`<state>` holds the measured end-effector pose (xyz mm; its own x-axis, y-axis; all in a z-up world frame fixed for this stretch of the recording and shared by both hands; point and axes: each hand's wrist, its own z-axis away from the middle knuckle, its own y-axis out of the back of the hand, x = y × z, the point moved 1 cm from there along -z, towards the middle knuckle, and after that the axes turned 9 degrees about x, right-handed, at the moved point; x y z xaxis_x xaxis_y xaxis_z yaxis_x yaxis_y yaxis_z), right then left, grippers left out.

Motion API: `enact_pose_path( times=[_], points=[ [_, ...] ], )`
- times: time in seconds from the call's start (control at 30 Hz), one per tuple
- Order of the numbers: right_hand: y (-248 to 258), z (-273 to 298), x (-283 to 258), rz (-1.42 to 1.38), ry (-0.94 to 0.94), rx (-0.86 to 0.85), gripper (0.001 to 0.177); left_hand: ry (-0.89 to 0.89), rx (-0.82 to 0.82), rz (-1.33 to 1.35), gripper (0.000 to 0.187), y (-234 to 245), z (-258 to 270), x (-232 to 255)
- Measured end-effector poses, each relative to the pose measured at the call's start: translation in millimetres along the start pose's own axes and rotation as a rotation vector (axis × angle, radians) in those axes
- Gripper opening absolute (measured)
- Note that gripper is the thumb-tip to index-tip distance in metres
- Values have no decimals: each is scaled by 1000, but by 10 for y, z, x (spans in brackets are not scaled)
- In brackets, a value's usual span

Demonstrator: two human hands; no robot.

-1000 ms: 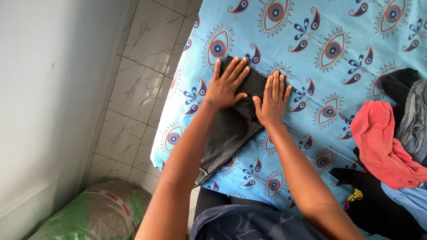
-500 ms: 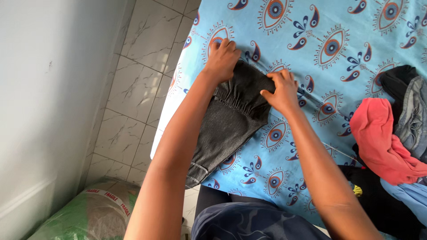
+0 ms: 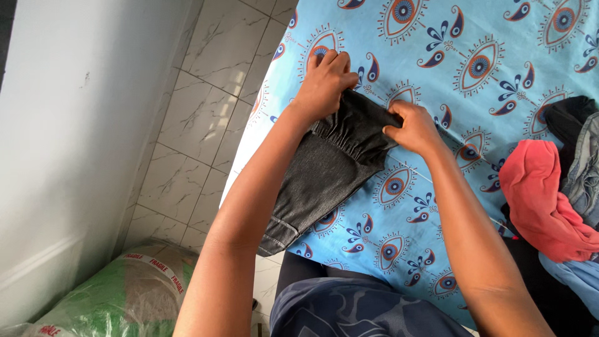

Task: The person takes a pair of trousers from a pile on the bed, spreads them flat, folds them in half lengthwise, and then rolls them into a bundle before placing them in a drawer.

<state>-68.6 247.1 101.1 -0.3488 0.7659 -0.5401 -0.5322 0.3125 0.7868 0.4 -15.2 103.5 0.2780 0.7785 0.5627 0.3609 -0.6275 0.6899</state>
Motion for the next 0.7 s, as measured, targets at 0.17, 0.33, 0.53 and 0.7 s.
enact_pose_path(
  times=[0.17, 0.33, 0.53, 0.7],
  points=[
    [105, 139, -405, 90, 154, -37, 48, -20, 0, 27, 22, 223, 33, 262],
    [37, 87, -551, 80, 187, -10, 37, 0, 57, 88, 23, 423, 85, 445],
    [-64, 79, -461, 79, 217, 12, 28, 588, 388, 124, 27, 396, 728, 377],
    [-155, -91, -303, -26, 129, 0, 30, 744, 459, 8, 10, -40, 1580, 388]
  ],
)
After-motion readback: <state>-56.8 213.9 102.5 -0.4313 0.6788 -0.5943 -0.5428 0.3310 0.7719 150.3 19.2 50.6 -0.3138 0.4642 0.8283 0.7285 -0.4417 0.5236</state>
